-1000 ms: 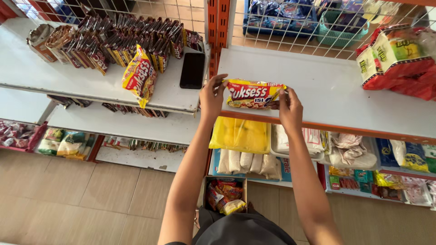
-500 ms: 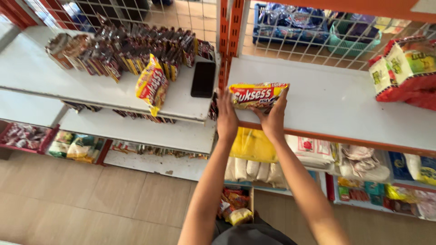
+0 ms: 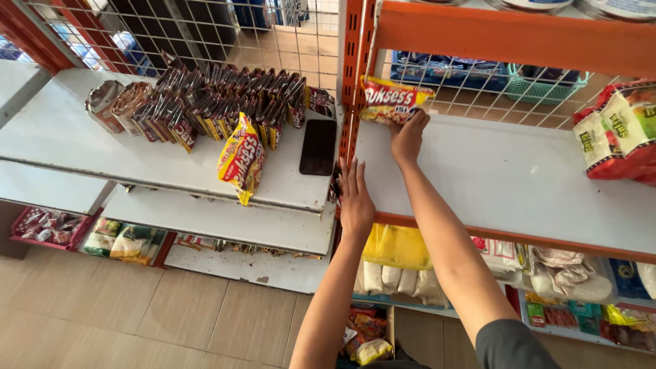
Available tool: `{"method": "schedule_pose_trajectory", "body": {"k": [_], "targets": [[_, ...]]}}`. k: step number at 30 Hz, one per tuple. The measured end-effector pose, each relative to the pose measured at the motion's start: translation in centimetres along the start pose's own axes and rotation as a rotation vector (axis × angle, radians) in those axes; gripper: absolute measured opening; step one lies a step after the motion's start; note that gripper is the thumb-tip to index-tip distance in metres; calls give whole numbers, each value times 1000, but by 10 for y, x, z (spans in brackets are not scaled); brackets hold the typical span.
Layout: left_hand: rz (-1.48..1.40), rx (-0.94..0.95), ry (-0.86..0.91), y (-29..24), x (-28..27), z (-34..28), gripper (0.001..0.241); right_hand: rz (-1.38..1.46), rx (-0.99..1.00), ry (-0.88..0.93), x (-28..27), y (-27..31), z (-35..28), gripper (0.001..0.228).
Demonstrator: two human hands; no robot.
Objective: The person wipes a shelf with a cloth, then repeatedly picks up snack packets from a cardboard box and arranges them on the shelf. The person handles multiple brands of instant noodles and snacks, placing them in neat rows.
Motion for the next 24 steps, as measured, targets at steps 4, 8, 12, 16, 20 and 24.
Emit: {"method": "schedule_pose_trajectory", "body": {"k": [4,8,12,16,20,24], "targets": [[-14,-11,23,1,1,1,69,-41,-7,-15,12,-11,12,76],[-7,-26,55,3,5,1,71,-47,-15,-3,18,-22,16,77],[2,-28,66,6,9,-1,71,-4,-43,18,16,-31,13,78],[-33,-35,53,7,10,-2,70,6,-181,5,-2,-22,7,89],[-100,-55,-28,5,8,0,64,77,-378,4,-39,21,-38,86],[-177,-105,-54,11,-11,-7,69,390,-19,236,-101,55,-119,69]]}}
Point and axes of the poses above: each hand's wrist, its own z-axis towards the middle knuckle, its own x-axis out of the palm, y = z × x, the point moved 5 cm from there along z, towards the middle knuckle, and after that the axes turned 11 degrees about -y, right-handed, at the moved point
